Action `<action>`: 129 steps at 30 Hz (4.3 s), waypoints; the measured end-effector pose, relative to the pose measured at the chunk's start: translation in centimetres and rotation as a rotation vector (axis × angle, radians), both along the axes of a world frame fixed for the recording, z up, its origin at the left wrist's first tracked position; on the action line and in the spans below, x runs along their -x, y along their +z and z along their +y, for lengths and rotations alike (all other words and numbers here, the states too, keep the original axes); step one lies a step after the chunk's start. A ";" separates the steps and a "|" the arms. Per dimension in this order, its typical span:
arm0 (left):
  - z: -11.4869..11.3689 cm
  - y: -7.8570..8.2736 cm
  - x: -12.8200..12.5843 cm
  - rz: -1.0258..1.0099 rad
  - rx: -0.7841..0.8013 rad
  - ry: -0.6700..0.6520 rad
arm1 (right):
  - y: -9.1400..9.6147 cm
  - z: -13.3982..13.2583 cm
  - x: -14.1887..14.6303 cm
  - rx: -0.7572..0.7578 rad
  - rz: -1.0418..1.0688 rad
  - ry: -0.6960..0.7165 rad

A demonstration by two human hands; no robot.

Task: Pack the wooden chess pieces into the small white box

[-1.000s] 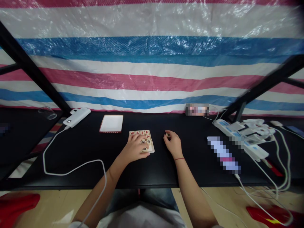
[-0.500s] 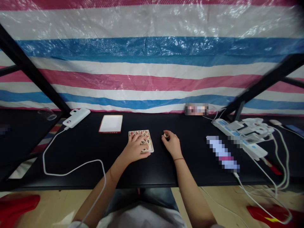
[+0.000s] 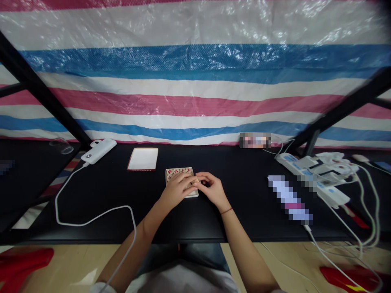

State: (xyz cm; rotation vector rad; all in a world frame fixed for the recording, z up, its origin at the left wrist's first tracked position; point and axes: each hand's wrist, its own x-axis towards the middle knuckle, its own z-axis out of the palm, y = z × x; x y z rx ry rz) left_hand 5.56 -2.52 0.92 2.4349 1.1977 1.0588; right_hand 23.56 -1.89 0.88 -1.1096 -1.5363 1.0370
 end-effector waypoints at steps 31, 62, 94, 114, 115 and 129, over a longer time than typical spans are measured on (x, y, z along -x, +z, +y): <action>-1.4 -0.4 3.2 0.301 0.046 0.103 | 0.3 -0.8 -0.8 -0.246 -0.278 0.184; -1.7 4.2 5.7 -0.346 0.110 0.562 | 0.9 -1.0 0.2 -0.188 -0.137 -0.178; -4.3 2.0 3.7 0.278 0.466 0.641 | 1.6 -0.6 1.8 -0.085 -0.902 -0.054; -4.5 1.5 4.4 0.096 0.505 0.557 | 1.7 -1.9 1.4 0.005 -0.721 0.044; -4.4 1.3 4.4 0.116 0.489 0.565 | 1.6 -1.9 1.5 -0.017 -0.737 0.039; -4.4 1.6 5.0 -0.281 0.723 0.488 | 1.1 -2.0 0.8 0.055 -0.457 0.038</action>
